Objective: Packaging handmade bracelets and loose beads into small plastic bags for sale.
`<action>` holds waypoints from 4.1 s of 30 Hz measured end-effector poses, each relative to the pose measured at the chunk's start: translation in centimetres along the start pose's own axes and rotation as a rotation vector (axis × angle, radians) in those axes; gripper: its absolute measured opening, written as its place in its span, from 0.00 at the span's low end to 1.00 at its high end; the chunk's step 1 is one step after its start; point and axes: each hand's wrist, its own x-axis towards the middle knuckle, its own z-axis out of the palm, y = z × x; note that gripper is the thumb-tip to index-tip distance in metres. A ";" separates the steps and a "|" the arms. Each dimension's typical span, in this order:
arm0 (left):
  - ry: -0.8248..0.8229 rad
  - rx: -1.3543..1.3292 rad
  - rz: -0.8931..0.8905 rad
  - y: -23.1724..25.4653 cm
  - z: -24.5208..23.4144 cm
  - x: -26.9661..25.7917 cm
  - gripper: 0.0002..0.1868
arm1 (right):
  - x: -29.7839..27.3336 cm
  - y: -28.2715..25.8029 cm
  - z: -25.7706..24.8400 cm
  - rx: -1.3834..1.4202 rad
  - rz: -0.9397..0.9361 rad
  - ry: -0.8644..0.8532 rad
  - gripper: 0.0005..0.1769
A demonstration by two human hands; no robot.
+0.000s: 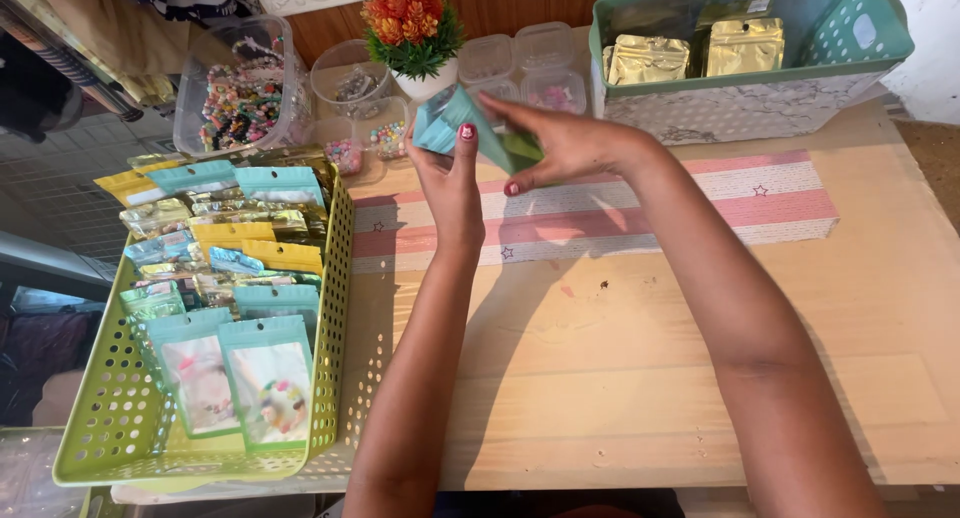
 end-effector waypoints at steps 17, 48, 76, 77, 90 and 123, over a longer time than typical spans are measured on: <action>-0.093 -0.007 -0.129 -0.1 1.0 -0.7 0.35 | 0.7 2.0 2.0 0.417 -0.186 0.030 0.51; -0.018 1.993 -0.247 6.6 -25.0 25.8 0.20 | 2.6 6.1 6.1 0.853 0.151 0.014 0.42; -0.131 1.936 0.020 10.3 -25.0 25.7 0.10 | 2.8 5.5 6.4 0.900 0.119 -0.086 0.43; -0.130 1.893 0.048 10.7 -24.7 25.4 0.13 | 2.9 5.7 6.4 0.902 0.121 -0.089 0.43; -0.227 1.332 -0.094 10.9 -25.7 25.7 0.06 | 3.0 5.4 6.5 0.881 0.128 -0.112 0.46; -0.714 0.035 -0.288 5.2 -1.8 6.5 0.05 | 1.4 9.8 5.1 1.174 -0.072 -0.170 0.46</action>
